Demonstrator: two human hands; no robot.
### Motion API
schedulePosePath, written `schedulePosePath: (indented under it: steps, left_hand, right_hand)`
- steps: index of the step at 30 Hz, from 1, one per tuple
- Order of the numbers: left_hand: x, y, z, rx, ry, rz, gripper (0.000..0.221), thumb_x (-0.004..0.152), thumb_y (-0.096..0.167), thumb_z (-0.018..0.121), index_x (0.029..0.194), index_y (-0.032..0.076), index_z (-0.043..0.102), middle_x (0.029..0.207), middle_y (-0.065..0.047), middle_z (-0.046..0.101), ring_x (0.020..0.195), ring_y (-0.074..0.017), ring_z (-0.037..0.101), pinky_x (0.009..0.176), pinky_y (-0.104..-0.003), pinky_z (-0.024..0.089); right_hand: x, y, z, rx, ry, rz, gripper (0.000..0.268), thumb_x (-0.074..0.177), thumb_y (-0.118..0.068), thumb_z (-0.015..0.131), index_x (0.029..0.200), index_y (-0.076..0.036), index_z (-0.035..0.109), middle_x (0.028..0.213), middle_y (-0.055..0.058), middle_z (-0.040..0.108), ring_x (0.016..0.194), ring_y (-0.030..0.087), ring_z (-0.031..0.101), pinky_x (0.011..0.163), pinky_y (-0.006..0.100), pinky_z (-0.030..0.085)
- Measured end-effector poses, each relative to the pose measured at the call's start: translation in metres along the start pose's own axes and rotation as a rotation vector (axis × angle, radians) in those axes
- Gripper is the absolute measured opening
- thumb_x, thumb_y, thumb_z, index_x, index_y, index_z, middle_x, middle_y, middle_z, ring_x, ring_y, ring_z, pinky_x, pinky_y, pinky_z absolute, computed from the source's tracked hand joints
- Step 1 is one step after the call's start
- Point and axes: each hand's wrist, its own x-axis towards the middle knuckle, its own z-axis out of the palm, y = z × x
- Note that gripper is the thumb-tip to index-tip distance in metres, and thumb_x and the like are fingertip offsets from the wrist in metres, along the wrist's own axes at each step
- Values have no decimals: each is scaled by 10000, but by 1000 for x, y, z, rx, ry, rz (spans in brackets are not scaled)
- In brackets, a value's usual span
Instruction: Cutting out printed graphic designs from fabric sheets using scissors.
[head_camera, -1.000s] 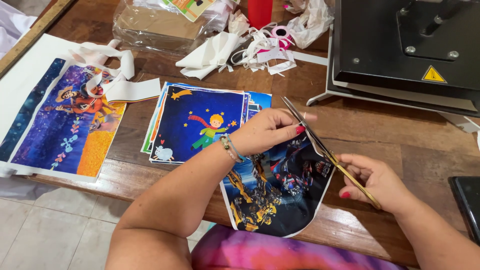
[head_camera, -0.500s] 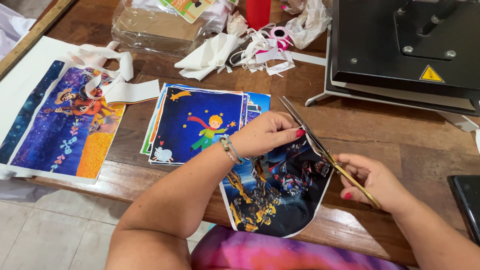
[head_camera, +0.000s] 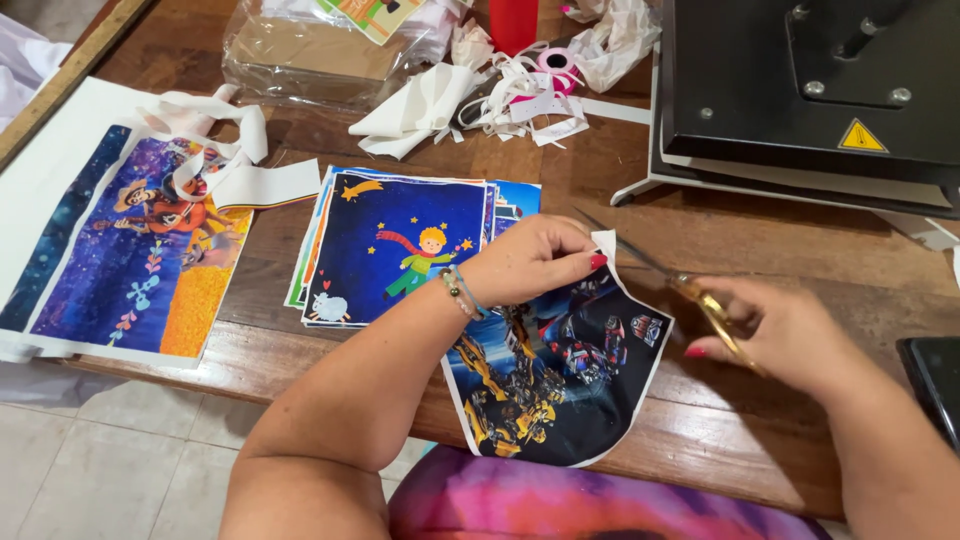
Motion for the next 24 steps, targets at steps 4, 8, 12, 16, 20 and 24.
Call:
schedulePosePath:
  steps: [4,8,12,16,20,24]
  left_hand:
    - [0,12,0,50,35,127,410,1032,266,532,667,91,468,696,14,427,661,-103,443,633,-284,369]
    - [-4,16,3,11,-15,147,265,1068,247,520,1139,187,768,996,-3,720,919,-118,671,842,-254,515]
    - [-4,22,9,-43,-60,198,305,1085,321,518,1176,144,749,1064,-51,738,956,-143,690,875,-264,534]
    - [-4,20,18,-50,-139,262,312,1102,298,486,1180,113,725,1206,-83,729,1121,-202,709,1032,-331,534]
    - [3,26,29,-135,-69,330,233,1044,225,610,1101,71,775,1066,-179,723,1008,-364,727,912,-449,563]
    - [2,25,28,9,1,219,283,1075,249,510,1133,113,751,1277,-151,717,1148,-315,703,986,-434,536]
  right_hand:
    - [-10,-46,-31,-327,-4,308,774,691,-422,944,1405,-443,647,1030,-17,855,726,183,760,711,293,509]
    - [8,4,-49,-390,10,225,775,769,-217,842,1475,-415,593,1190,23,810,1049,213,775,895,313,555]
    - [11,27,-47,-289,172,-125,590,824,-279,788,1394,-281,635,1343,45,702,1185,244,672,983,361,503]
    - [-18,-58,-13,129,3,-643,467,949,-217,624,1414,-186,601,1512,64,580,1058,162,728,1000,353,544]
    - [-5,-44,23,386,180,-646,386,798,-90,819,1181,-103,776,1074,102,800,1007,256,767,840,396,614]
    - [-39,-3,-56,459,-24,-161,338,871,37,636,1136,-56,825,1054,87,837,849,155,768,680,288,647]
